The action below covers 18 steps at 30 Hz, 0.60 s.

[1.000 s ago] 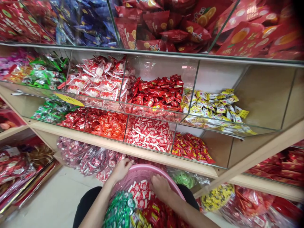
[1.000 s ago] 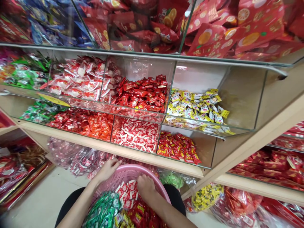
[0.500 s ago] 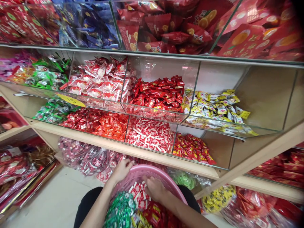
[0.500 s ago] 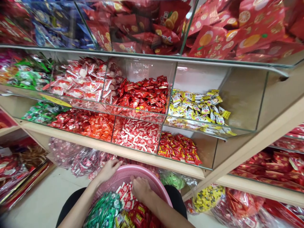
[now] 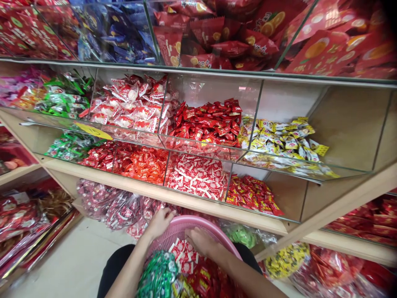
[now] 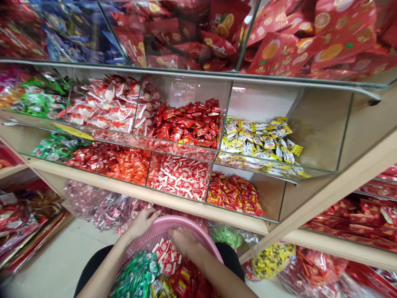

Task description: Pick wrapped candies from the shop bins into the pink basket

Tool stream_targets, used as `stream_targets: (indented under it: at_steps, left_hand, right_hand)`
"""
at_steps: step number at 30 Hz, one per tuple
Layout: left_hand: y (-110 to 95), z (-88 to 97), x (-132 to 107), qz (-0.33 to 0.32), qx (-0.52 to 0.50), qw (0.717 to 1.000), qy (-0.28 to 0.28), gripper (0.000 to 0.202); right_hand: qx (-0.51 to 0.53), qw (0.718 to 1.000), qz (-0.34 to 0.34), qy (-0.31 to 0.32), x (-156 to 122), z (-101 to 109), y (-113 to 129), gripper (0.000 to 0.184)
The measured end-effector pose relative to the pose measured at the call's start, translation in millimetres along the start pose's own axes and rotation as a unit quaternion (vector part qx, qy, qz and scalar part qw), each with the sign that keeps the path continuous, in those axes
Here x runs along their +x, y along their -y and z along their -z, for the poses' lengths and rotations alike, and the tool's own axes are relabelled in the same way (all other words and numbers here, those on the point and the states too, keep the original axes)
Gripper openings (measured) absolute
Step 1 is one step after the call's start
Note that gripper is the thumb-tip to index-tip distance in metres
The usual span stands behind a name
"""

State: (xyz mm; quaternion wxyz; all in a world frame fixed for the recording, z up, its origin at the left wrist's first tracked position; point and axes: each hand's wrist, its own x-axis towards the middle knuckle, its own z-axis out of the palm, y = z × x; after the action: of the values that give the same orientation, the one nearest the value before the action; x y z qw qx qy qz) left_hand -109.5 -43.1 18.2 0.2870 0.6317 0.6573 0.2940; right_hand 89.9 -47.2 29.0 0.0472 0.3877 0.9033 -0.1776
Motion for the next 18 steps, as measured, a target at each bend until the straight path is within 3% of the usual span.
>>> stream_targets:
  at_steps: [10,13,18]
  left_hand:
    - [5,-1.1,1,-0.006,0.006,1.000,-0.002,0.042]
    - [5,-1.5,1,-0.004,0.003,1.000,-0.003,0.043]
    - [4,-2.2,2,-0.002,-0.002,1.000,0.002,0.044]
  right_hand:
    - [-0.006,0.997,-0.070,-0.020,5,-9,10,0.028]
    - [-0.008,0.994,-0.101,-0.028,-5,-5,4,0.026]
    - [0.005,0.990,-0.139,0.014,-17,-12,-10,0.018]
